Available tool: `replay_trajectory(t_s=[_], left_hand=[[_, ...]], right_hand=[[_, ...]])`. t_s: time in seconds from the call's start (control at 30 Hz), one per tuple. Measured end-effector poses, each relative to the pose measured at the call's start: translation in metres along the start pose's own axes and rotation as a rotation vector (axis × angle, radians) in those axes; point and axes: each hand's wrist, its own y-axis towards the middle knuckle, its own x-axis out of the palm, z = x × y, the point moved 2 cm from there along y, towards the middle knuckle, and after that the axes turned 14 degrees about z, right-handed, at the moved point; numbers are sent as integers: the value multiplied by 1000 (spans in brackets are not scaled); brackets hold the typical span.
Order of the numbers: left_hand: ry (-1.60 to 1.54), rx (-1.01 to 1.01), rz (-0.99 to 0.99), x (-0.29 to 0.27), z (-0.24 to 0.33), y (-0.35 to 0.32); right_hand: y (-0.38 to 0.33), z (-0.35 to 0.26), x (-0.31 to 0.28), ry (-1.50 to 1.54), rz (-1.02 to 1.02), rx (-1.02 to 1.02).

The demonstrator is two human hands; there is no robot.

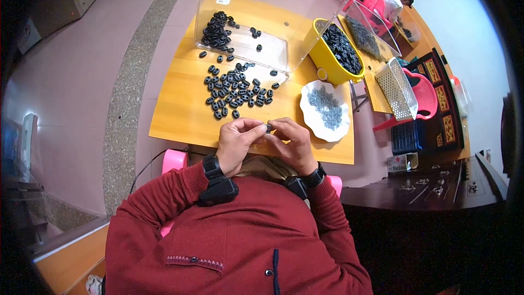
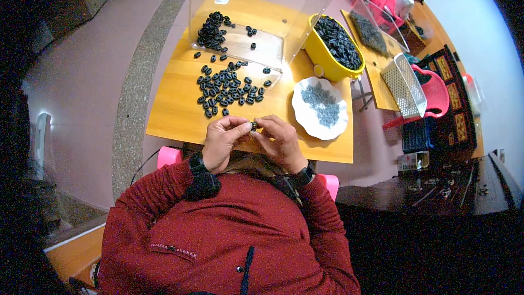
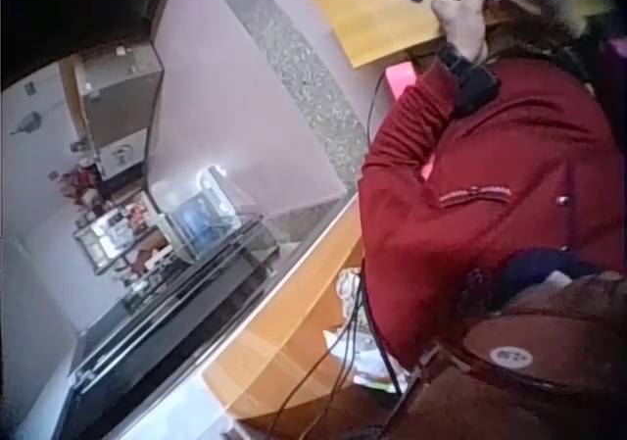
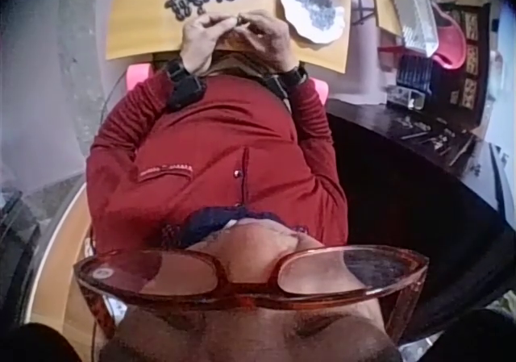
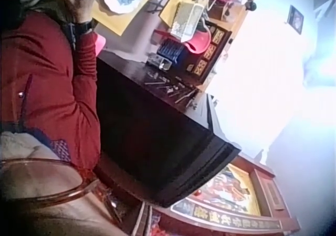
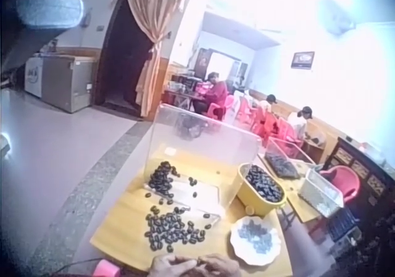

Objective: The person assembles components by picking up a black plastic piece and a small metal pin, inserting the pin into the piece, and placing the finished assembly onto the table.

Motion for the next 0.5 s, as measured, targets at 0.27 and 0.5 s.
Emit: replay_trajectory(t_s=[0.27, 0.5], left_hand=[[97, 9, -37, 2, 0, 0], [72, 23, -14, 1, 1, -4]], right_hand=[[1, -4, -6, -47, 41, -138], [1, -7, -4, -19, 56, -181]])
